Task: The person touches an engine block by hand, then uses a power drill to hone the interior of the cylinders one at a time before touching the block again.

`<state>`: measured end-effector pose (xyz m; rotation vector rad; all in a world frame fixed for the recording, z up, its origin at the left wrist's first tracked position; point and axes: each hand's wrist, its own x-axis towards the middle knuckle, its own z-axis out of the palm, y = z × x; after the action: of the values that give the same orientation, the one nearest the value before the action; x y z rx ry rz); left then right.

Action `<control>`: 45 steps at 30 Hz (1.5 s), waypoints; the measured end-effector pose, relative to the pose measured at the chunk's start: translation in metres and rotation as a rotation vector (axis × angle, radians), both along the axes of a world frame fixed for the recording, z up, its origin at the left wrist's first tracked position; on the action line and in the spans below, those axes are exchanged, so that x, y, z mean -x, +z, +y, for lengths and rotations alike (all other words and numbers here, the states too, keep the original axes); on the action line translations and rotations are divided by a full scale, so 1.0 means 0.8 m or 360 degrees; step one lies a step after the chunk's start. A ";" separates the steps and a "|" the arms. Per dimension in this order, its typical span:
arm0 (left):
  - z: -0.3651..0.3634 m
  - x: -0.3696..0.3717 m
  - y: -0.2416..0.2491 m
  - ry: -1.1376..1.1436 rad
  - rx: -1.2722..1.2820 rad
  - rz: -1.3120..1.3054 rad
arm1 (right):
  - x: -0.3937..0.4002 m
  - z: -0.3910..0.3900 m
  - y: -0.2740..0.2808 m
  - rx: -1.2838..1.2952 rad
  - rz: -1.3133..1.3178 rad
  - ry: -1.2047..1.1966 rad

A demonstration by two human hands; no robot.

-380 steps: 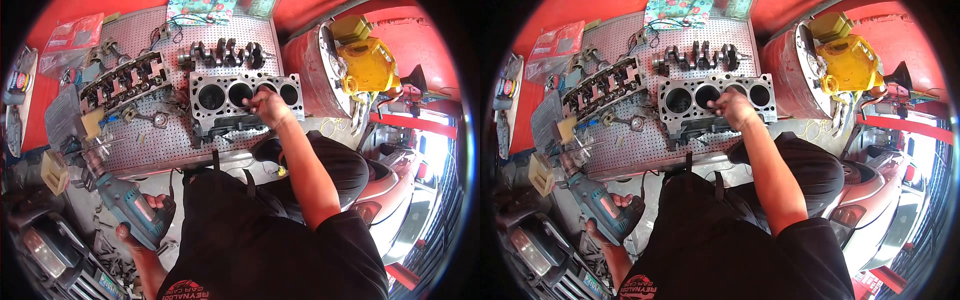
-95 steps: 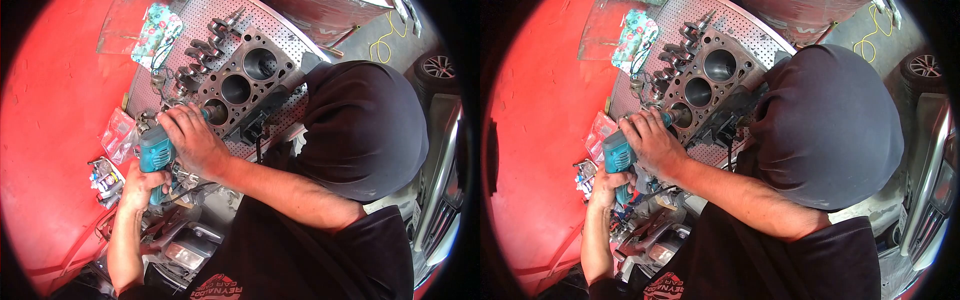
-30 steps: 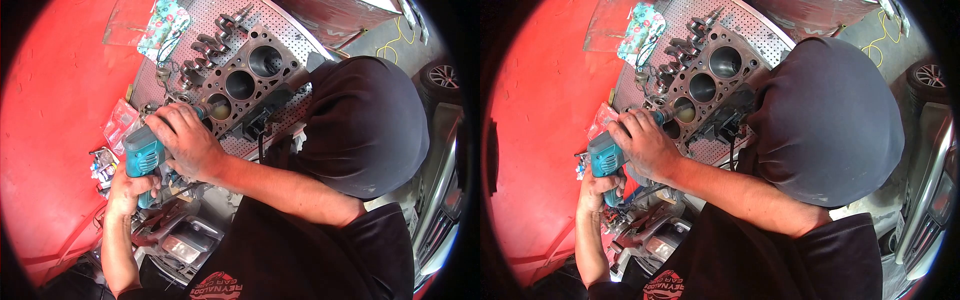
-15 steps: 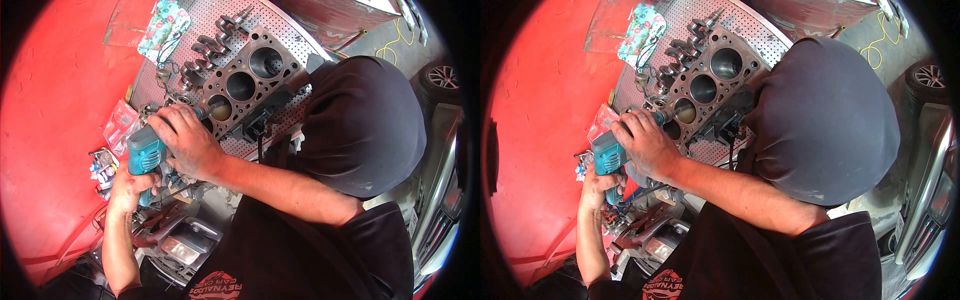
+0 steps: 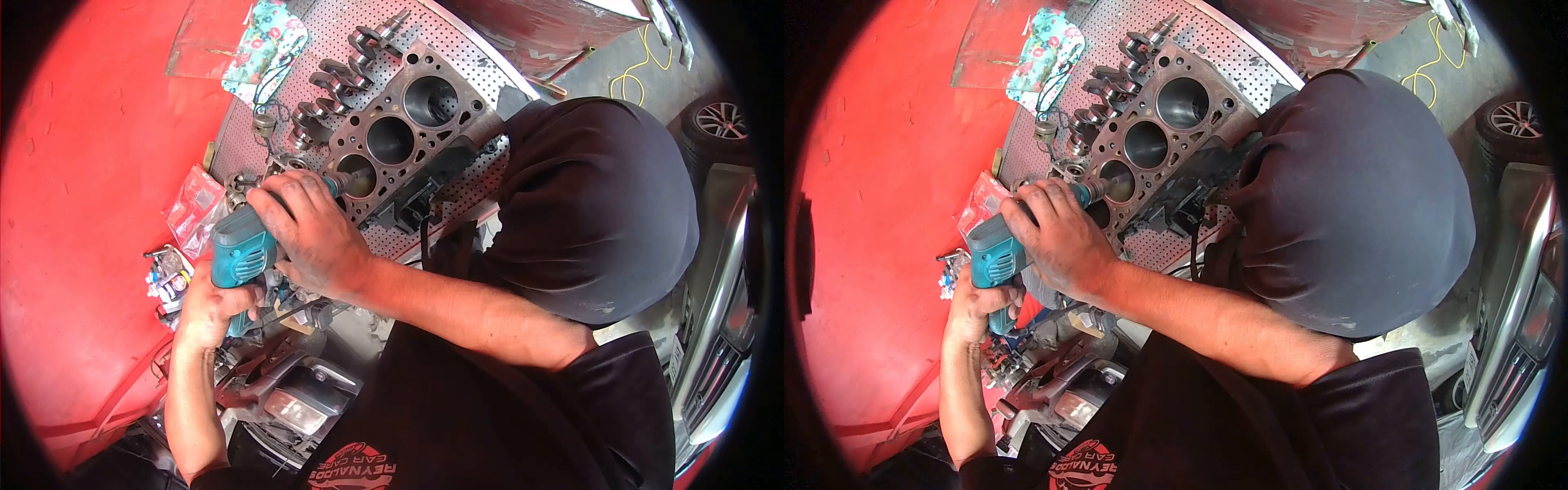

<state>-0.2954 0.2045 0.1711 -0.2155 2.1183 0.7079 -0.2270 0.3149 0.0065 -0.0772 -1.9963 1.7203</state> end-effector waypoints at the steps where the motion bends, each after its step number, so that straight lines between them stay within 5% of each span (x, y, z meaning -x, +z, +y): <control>1: -0.007 0.000 -0.003 -0.0016 0.0008 0.0000 | 0.000 -0.001 -0.001 0.0008 0.0002 0.0014; 45: -0.008 -0.004 0.002 -0.0085 0.0016 0.0142 | 0.006 -0.007 0.009 -0.0108 0.0058 -0.0184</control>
<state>-0.2920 0.1981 0.1728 -0.1347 2.2045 0.6866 -0.2317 0.3093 0.0137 -0.1343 -1.9817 1.5704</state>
